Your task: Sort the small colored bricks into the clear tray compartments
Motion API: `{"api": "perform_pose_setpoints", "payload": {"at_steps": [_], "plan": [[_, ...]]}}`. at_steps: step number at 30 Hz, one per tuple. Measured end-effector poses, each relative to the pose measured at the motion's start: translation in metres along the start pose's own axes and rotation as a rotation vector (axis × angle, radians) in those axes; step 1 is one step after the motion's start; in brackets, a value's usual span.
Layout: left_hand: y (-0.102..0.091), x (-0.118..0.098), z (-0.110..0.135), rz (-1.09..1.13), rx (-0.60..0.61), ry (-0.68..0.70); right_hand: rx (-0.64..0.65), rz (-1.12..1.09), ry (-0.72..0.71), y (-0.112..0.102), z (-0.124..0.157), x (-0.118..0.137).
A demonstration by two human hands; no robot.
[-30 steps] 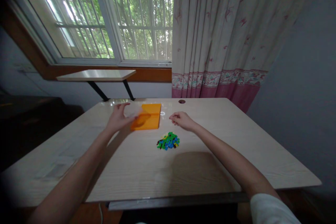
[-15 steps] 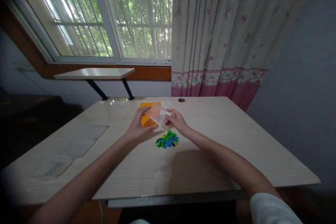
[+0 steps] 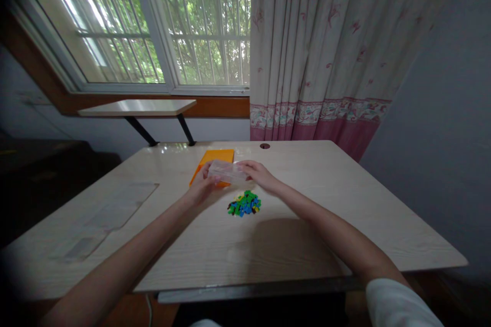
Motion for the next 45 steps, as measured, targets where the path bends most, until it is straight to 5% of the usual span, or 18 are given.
{"api": "perform_pose_setpoints", "payload": {"at_steps": [4,7,18,25,31,34,39,45], "plan": [[0.001,0.004,0.001,-0.007,-0.093,-0.019,-0.081,0.416,-0.328,0.005,0.014,0.027],[0.005,0.005,0.003,-0.056,-0.109,-0.025,-0.036,0.613,-0.436,0.014,0.025,0.038],[0.015,-0.004,0.01,-0.218,-0.146,0.043,-0.073,0.962,-0.367,0.022,0.029,0.032],[0.016,-0.005,0.01,-0.288,-0.155,0.048,-0.131,0.92,-0.453,0.022,0.026,0.022],[0.02,-0.007,0.011,-0.224,-0.045,0.08,-0.208,1.035,-0.389,0.007,0.023,0.022],[0.019,-0.006,0.009,-0.146,0.057,0.07,-0.244,0.903,-0.345,-0.005,0.021,0.028],[0.012,-0.002,0.005,-0.053,0.194,0.055,-0.212,0.289,-0.259,-0.028,0.007,0.029],[0.013,0.005,0.009,0.046,0.281,-0.087,-0.096,-0.178,0.115,-0.043,-0.01,0.003]]}}
Point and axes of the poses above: each hand's wrist, its own z-axis away from the middle knuckle, its own y-axis out of the palm, x = y × z, the point moved 4 cm from there along -z, towards the middle knuckle, and after that the axes turned 6 degrees about y, right-handed, at the moved point
